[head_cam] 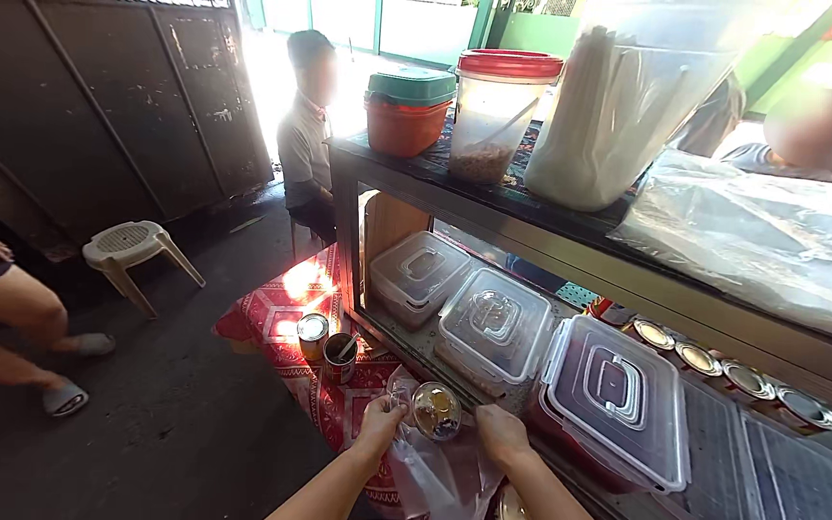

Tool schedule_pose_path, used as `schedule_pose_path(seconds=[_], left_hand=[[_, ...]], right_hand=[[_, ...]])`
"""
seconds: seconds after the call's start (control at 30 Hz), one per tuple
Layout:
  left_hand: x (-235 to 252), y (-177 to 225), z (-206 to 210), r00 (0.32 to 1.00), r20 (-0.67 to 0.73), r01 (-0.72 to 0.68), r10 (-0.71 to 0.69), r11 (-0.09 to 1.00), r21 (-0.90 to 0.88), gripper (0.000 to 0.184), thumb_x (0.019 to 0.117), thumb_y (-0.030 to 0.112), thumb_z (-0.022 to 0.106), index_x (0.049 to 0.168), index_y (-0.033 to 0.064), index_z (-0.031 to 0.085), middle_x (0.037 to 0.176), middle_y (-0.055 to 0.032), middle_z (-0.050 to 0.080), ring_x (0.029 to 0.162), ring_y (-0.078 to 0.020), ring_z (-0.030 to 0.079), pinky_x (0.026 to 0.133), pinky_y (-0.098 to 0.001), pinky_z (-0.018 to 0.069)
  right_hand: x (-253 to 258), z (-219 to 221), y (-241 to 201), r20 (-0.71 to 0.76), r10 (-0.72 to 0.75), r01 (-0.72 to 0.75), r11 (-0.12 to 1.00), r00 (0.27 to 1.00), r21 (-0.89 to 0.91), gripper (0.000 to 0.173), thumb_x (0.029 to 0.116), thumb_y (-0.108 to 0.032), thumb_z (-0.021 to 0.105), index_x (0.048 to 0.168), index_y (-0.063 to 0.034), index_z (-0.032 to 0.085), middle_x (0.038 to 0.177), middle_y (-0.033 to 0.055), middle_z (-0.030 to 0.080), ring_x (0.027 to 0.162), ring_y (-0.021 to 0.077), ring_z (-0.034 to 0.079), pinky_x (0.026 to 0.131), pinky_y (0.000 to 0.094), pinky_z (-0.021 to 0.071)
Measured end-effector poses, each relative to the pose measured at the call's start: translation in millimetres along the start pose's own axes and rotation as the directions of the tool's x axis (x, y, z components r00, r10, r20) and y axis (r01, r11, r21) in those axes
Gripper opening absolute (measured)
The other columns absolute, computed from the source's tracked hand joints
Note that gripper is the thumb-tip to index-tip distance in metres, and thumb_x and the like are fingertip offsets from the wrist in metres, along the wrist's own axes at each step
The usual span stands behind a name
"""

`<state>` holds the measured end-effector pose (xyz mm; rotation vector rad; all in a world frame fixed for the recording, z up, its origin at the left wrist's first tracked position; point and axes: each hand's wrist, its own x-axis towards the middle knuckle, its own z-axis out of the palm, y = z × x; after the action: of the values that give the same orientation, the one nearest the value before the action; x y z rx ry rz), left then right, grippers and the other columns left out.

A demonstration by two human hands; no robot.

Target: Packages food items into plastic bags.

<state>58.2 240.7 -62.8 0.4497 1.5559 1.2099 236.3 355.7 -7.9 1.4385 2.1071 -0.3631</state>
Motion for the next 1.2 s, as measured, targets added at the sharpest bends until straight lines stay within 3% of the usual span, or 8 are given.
schedule_pose_path(seconds=[0.13,0.27,0.37,0.47,0.6,0.7,1.1,1.2], left_hand=[[5,0,-2,0.999,0.035,-0.026,0.024,0.999,0.032,0.040,0.0948,0.023,0.074,0.122,-0.0033,0.059,0.111,-0.0186,0.068,0.101,-0.0243,0.068,0.093,-0.0420,0.0551],[7,8,8,0.997,-0.005,-0.080,0.080,0.996,0.030,0.029,0.1045,0.022,0.059,0.119,-0.0024,0.064,0.108,-0.0165,0.068,0.097,-0.0216,0.066,0.091,-0.0403,0.0530],[7,12,13,0.991,-0.056,-0.120,0.121,0.993,0.015,0.025,0.1082,0.019,0.050,0.103,-0.0008,0.065,0.083,-0.0066,0.059,0.072,-0.0138,0.057,0.071,-0.0321,0.0493],[9,12,13,0.984,-0.073,-0.166,0.163,0.986,-0.034,0.025,0.1088,0.016,0.046,0.095,0.0004,0.060,0.072,-0.0017,0.050,0.062,-0.0115,0.050,0.064,-0.0292,0.0466],[4,17,16,0.974,-0.047,-0.222,0.220,0.974,-0.034,0.025,0.1086,0.015,0.045,0.092,0.0027,0.059,0.069,0.0007,0.048,0.060,-0.0097,0.049,0.062,-0.0276,0.0455],[-1,20,17,0.981,-0.059,-0.190,0.187,0.981,-0.042,0.026,0.1093,0.015,0.044,0.097,-0.0001,0.061,0.075,-0.0028,0.052,0.066,-0.0119,0.052,0.066,-0.0291,0.0471],[-19,49,39,1.000,-0.008,-0.012,0.009,0.916,-0.401,0.023,0.1108,0.013,0.041,0.106,-0.0029,0.057,0.068,-0.0002,0.047,0.049,-0.0069,0.042,0.048,-0.0204,0.0407],[-15,52,38,0.999,0.032,0.007,0.007,0.909,-0.417,0.023,0.1105,0.012,0.042,0.104,-0.0025,0.058,0.067,0.0003,0.048,0.048,-0.0055,0.042,0.046,-0.0189,0.0397]], right_hand=[[28,-6,29,-0.084,-0.030,0.058,0.931,0.996,0.359,0.037,0.1093,-0.028,0.045,0.120,-0.0030,0.070,0.124,0.0221,0.069,0.120,0.0373,0.065,0.100,0.0573,0.0489],[32,2,24,-0.176,0.059,0.044,0.848,0.983,0.529,0.037,0.1091,-0.027,0.046,0.122,-0.0024,0.071,0.121,0.0213,0.071,0.119,0.0356,0.065,0.104,0.0533,0.0468],[27,2,16,-0.219,0.082,0.051,0.839,0.972,0.541,0.035,0.1092,-0.022,0.046,0.122,-0.0009,0.070,0.120,0.0225,0.070,0.119,0.0362,0.065,0.105,0.0528,0.0463],[19,-1,12,-0.275,0.085,0.075,0.848,0.958,0.524,0.031,0.1076,-0.015,0.047,0.119,0.0008,0.071,0.118,0.0222,0.072,0.117,0.0358,0.067,0.104,0.0512,0.0473],[10,-12,14,-0.307,0.080,0.082,0.874,0.948,0.479,0.030,0.1067,-0.010,0.046,0.117,0.0024,0.071,0.117,0.0231,0.072,0.117,0.0365,0.067,0.104,0.0504,0.0476],[9,-14,16,-0.253,0.056,0.059,0.903,0.966,0.426,0.031,0.1087,-0.016,0.046,0.120,-0.0005,0.070,0.119,0.0216,0.071,0.118,0.0355,0.066,0.103,0.0511,0.0486],[-7,-24,15,-0.153,-0.037,0.093,0.920,0.988,0.380,0.030,0.1078,-0.018,0.050,0.123,-0.0009,0.070,0.122,0.0207,0.070,0.120,0.0334,0.065,0.105,0.0494,0.0474],[-9,-16,12,-0.186,-0.033,0.104,0.915,0.982,0.389,0.032,0.1070,-0.017,0.050,0.132,-0.0043,0.064,0.131,0.0197,0.065,0.125,0.0334,0.062,0.108,0.0478,0.0471]])
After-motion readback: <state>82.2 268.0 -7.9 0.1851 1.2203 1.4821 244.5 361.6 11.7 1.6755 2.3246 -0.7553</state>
